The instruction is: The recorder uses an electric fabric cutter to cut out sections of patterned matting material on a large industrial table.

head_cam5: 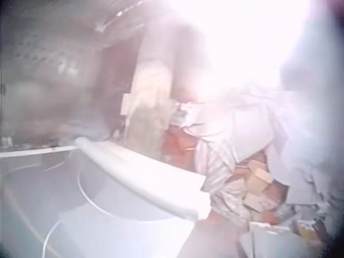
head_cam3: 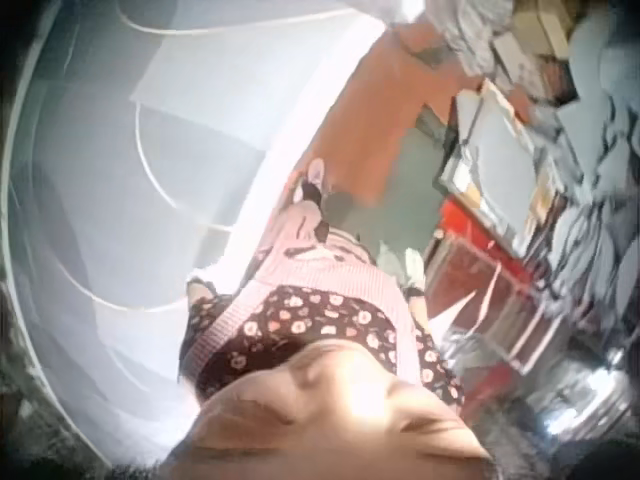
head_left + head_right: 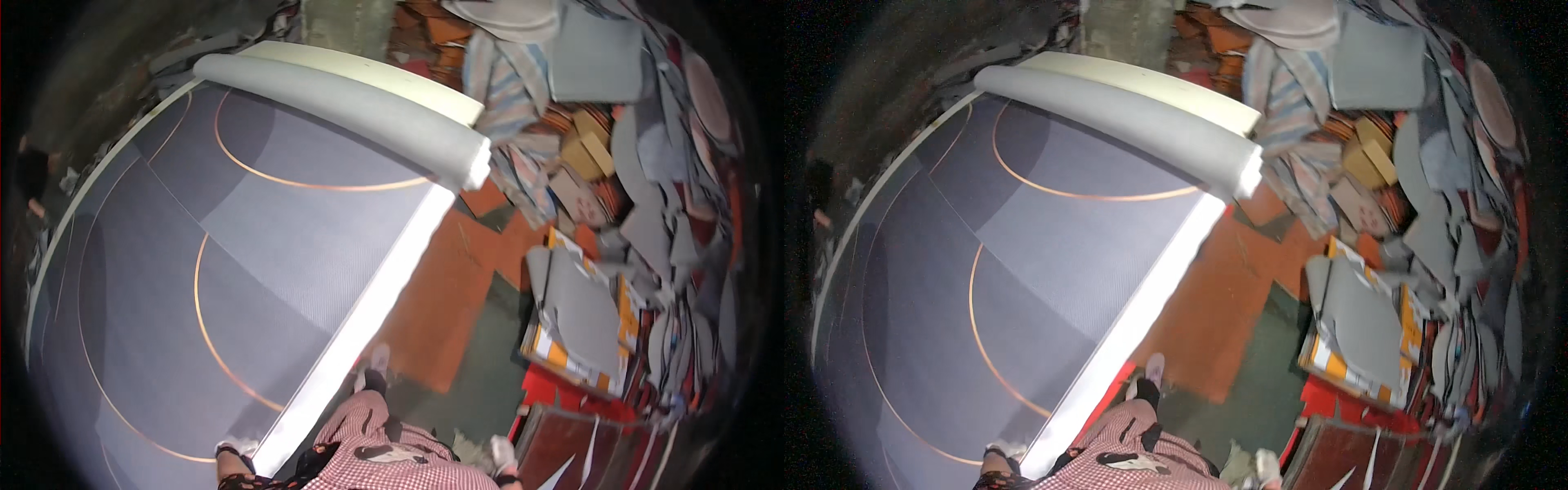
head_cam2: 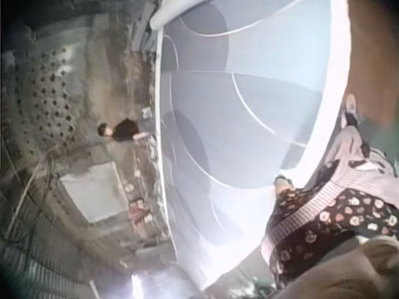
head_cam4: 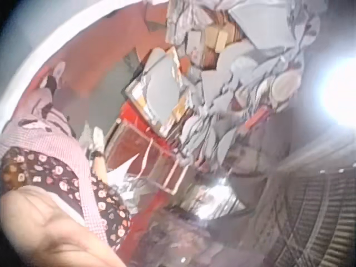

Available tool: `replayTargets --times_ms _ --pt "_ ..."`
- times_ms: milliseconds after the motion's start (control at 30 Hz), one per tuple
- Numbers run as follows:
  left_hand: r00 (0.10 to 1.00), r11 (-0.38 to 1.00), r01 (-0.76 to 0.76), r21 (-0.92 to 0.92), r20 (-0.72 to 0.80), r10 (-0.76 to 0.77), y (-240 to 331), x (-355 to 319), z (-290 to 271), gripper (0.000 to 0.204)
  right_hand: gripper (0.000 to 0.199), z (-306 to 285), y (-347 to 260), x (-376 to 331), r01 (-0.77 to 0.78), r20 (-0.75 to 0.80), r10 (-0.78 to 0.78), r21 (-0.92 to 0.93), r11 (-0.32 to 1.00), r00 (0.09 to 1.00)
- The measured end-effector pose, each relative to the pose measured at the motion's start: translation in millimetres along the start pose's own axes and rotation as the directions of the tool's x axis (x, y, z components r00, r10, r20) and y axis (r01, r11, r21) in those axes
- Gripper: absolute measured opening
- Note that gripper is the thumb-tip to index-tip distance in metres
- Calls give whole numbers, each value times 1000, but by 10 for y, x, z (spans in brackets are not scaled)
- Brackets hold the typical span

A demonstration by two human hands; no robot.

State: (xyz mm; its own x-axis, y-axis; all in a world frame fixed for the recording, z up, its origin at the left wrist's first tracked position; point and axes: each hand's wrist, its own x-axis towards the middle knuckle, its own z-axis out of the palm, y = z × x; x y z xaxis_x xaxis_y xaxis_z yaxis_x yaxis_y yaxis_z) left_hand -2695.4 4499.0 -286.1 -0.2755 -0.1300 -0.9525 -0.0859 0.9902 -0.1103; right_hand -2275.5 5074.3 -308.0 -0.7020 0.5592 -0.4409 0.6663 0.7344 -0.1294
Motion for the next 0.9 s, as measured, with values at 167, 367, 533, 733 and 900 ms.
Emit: replayTargets --times_ms 167,367,533,733,900 --pt "857 698 -51 -715 -390 -336 620 655 29 41 38 -61 114 510 -267 287 175 319 909 942" --pt "637 761 -542 -357 -765 95 4082 276 -1766 47 41 -1096 392 1963 -659 519 413 651 376 748" --pt "-120 469 -800 374 -866 485 6635 -199 -2839 76 40 -1970 435 3474 -439 450 152 648 622 880" --pt "-320 496 -670 552 -818 477 8534 -362 -3311 77 37 -1754 971 5005 265 -195 -220 254 930 956" --pt "-314 530 -603 596 -788 530 8912 -410 -3623 74 34 -2519 1459 6401 136 122 -197 385 913 973"
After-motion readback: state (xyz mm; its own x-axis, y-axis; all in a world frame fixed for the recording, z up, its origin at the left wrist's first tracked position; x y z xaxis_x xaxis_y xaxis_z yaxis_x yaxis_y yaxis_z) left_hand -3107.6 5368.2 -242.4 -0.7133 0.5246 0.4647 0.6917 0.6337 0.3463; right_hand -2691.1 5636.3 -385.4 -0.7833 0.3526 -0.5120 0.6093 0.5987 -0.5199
